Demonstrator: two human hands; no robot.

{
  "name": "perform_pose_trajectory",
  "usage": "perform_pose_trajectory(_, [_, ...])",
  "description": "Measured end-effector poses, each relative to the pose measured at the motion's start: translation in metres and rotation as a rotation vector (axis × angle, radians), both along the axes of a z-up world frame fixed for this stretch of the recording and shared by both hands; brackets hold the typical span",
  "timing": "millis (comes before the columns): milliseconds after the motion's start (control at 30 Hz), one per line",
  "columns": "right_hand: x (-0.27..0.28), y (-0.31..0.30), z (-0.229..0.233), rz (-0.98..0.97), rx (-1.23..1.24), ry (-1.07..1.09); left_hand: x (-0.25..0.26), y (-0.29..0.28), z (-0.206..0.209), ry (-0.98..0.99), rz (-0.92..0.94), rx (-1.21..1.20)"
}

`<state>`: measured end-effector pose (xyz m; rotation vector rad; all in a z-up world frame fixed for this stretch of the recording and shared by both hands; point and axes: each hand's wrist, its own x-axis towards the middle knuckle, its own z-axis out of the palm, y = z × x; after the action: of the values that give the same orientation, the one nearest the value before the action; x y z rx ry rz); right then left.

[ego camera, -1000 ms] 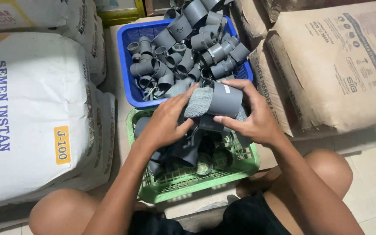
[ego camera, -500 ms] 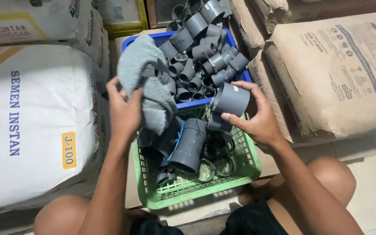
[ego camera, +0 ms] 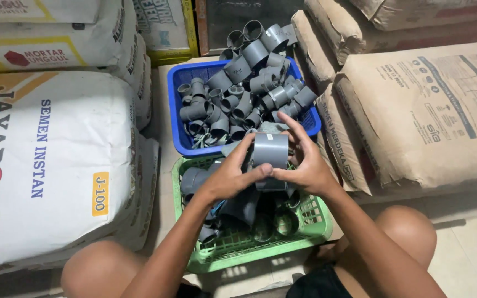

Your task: Cleaning and sorting PVC pipe fittings using a cloth in a storage area

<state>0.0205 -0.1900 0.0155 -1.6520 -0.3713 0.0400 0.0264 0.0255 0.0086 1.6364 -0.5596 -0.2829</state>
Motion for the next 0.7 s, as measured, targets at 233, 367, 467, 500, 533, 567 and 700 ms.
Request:
perform_pose_trajectory(233, [-0.003,0.005,0.014,-0.019,0.061,0.063,-0.001,-0.008,-0.005,0.048,0.127,0.028])
perform_pose_trajectory(367, [-0.002,0.0,0.03,0.057,0.08,0.039,0.003,-0.007,-0.008,0.014,0.145,-0.095])
perform_pose_trajectory(467, [0.006,-0.014,0.03,-0.012,-0.11,-0.094,0.003,-0.004,-0.007,0.018,0.134,-0.13])
perform_pose_trajectory(500, [0.01,-0.019,0.028,-0.046,-0.277,-0.238,0.003,-0.003,-0.006,0.02,0.127,-0.153])
perform_pose_trajectory(533, [0.013,-0.022,0.026,-0.044,-0.276,-0.236,0.002,-0.001,-0.007,0.022,0.129,-0.152])
perform_pose_trajectory(567, [0.015,-0.025,0.025,-0.039,-0.463,-0.354,0.003,-0.001,-0.007,0.011,0.099,-0.153])
perform_pose_trajectory(700, [0.007,-0.024,0.039,0.079,-0.61,-0.109,0.01,-0.002,-0.022,0.036,0.096,-0.199])
